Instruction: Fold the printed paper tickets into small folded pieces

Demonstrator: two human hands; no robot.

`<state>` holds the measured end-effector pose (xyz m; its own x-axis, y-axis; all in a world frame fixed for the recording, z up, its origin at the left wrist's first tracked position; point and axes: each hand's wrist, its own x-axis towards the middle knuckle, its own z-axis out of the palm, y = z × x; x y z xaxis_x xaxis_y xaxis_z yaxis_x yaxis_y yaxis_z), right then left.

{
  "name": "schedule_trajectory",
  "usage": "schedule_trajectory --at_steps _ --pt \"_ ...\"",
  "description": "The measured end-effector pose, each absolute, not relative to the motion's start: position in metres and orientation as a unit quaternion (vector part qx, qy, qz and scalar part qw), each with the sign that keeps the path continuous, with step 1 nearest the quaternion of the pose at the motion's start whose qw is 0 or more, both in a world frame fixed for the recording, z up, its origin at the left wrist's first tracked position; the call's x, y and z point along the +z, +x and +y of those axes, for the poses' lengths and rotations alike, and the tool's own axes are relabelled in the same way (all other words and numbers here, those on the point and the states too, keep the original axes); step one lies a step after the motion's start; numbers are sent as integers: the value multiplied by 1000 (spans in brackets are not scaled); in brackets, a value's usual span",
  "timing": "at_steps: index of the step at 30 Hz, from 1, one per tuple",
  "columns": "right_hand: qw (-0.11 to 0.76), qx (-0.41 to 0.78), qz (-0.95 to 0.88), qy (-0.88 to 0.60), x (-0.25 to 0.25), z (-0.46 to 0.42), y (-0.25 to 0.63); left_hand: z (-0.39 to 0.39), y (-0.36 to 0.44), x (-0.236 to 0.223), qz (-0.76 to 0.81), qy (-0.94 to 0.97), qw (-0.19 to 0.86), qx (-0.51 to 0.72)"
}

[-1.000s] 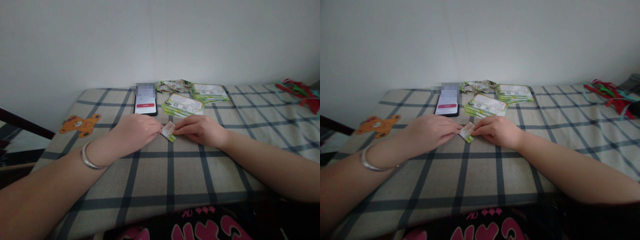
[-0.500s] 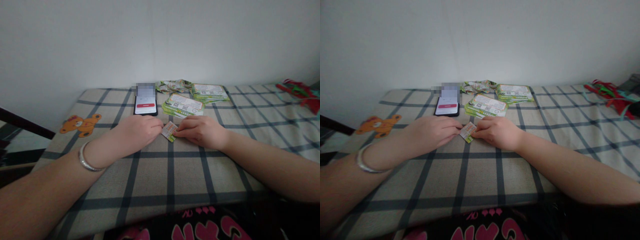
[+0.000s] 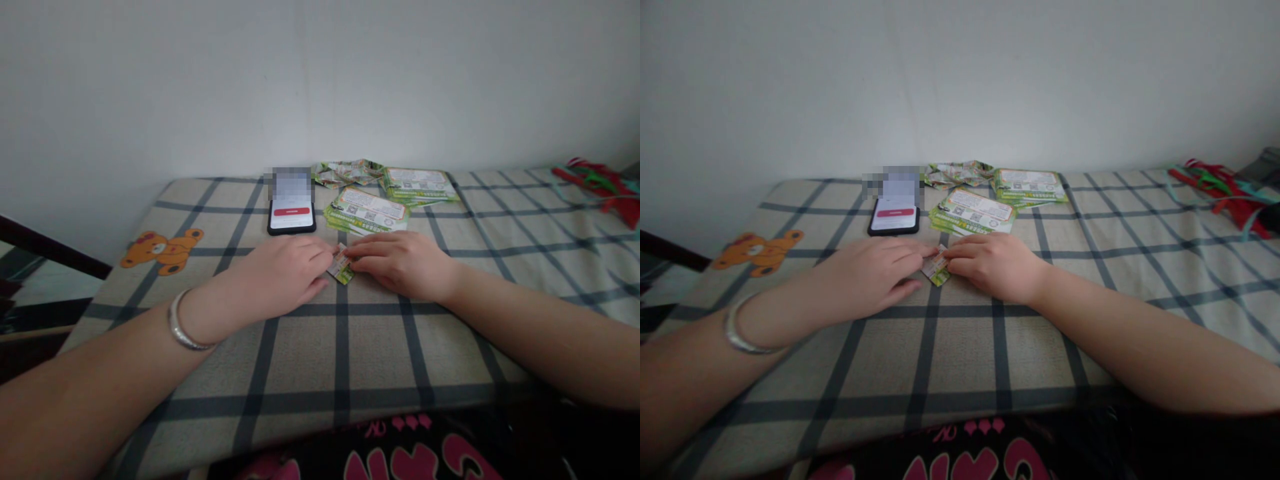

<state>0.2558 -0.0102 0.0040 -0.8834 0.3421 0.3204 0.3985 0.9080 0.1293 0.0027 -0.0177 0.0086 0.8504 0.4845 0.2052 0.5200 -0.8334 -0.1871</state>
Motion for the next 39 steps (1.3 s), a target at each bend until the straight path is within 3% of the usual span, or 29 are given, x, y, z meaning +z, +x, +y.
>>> schedule_trajectory --at_steps 11,21,33,39 --pt "162 -13 -943 -291 6 -13 248 -17 5 13 -277 -952 101 -79" --pt "134 -72 -972 -179 7 -11 253 -17 0 19 -245 -961 105 -79" --pt "119 -25 -983 -139 7 -10 253 -19 1 20 -260 -959 90 -68" --pt "143 -1 -981 -135 6 -11 254 -12 -5 19 -270 -958 29 -89"
